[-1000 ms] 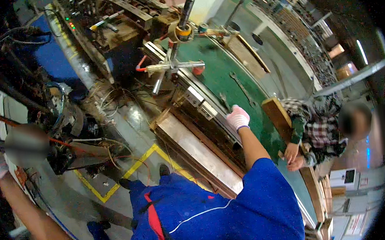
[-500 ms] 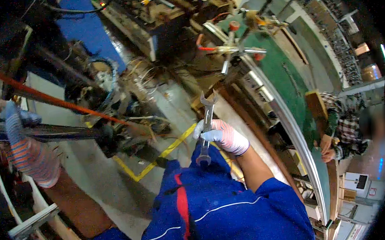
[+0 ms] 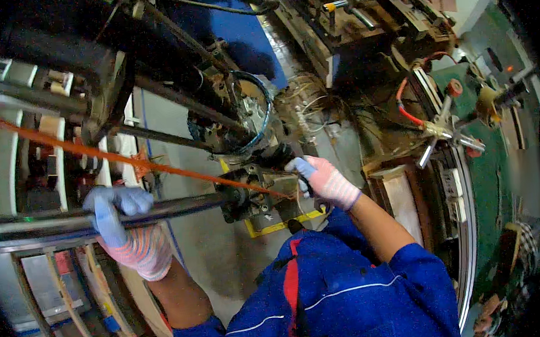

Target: The person uses a wrench to tighten or loosen bolts on a large industrial machine, then wipes a small mechanical component with a gloved hand and places it back onto the machine's assembly.

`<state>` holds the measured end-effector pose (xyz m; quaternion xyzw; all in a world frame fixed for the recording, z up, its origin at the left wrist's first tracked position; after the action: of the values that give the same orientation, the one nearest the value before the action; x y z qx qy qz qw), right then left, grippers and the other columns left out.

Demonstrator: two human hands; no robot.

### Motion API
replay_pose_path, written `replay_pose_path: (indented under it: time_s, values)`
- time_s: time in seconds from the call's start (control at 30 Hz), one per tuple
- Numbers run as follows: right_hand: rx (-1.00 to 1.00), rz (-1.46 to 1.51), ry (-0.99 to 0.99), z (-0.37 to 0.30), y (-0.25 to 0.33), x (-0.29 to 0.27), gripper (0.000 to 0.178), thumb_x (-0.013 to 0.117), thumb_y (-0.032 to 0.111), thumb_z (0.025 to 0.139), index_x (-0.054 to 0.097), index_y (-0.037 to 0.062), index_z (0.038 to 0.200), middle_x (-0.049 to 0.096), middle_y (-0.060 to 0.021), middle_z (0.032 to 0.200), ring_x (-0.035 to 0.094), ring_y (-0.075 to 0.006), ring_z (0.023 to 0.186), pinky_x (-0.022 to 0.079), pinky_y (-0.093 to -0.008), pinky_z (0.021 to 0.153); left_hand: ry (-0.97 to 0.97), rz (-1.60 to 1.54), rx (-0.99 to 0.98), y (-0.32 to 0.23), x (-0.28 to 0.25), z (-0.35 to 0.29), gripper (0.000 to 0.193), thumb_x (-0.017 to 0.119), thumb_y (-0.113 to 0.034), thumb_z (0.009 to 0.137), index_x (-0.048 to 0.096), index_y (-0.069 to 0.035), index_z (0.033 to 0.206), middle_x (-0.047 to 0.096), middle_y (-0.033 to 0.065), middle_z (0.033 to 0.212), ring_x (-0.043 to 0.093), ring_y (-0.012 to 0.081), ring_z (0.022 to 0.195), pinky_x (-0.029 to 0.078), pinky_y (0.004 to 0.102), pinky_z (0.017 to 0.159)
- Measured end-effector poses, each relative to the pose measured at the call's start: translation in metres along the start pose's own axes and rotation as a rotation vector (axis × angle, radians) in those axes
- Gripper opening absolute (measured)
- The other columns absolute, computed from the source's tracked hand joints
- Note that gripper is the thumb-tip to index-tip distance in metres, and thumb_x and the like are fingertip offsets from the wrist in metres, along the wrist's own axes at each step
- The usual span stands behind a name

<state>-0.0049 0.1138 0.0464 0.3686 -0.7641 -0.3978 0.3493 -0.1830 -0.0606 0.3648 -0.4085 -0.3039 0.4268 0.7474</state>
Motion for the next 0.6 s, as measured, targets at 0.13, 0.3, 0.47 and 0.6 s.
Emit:
replay_pose_path:
  time_s: [0.13,0.3,0.47,0.6]
  values:
    - [-0.505,-0.694,-0.04,0.077,-0.001,0.006,0.038,0.049,0.037,0.103,0.065,0.0034,0.111,0.064,-0.0093,0.072,0.063,-0.0186,0.065,0.049,-0.0363,0.061,-0.044,0.095,-0.067,-0.008,0.005,-0.015,0.029,0.053,-0.031,0.102,0.05,-0.008,0.085,0.039,0.0005,0.069,0.038,0.0145,0.061,0.036,0.0307,0.061]
    - [0.114,-0.047,0.385,0.112,0.006,0.011,0.043,0.043,0.041,0.105,0.069,0.0078,0.11,0.066,-0.0061,0.069,0.061,-0.0151,0.052,0.05,-0.032,0.051,-0.048,0.138,-0.071,-0.003,0.005,-0.02,0.033,0.059,-0.039,0.1,0.053,-0.009,0.089,0.047,0.0028,0.068,0.048,0.018,0.063,0.043,0.033,0.062]
    - [0.183,-0.085,0.572,0.15,0.015,0.003,0.052,0.041,0.051,0.105,0.071,0.0082,0.105,0.066,-0.0033,0.067,0.06,-0.0141,0.052,0.047,-0.03,0.048,-0.151,0.168,-0.031,0.0,0.003,-0.023,0.032,0.057,-0.038,0.101,0.052,-0.009,0.088,0.046,0.0025,0.068,0.046,0.0176,0.062,0.041,0.0326,0.061]
    - [0.268,-0.173,0.642,0.17,0.022,0.001,0.051,0.043,0.05,0.104,0.072,0.0079,0.102,0.066,-0.0037,0.066,0.061,-0.0156,0.051,0.048,-0.0318,0.047,-0.241,0.182,-0.017,0.001,0.002,-0.022,0.032,0.057,-0.038,0.101,0.052,-0.01,0.087,0.044,0.002,0.068,0.043,0.0168,0.061,0.039,0.0324,0.06]
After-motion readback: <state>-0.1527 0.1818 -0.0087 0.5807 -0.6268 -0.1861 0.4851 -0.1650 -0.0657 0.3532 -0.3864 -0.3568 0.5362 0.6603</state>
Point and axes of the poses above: each hand's wrist, its own z-axis towards the middle knuckle, its own x-axis out of the palm, y = z × x, the point moved 9 cm from there along z, towards the middle knuckle
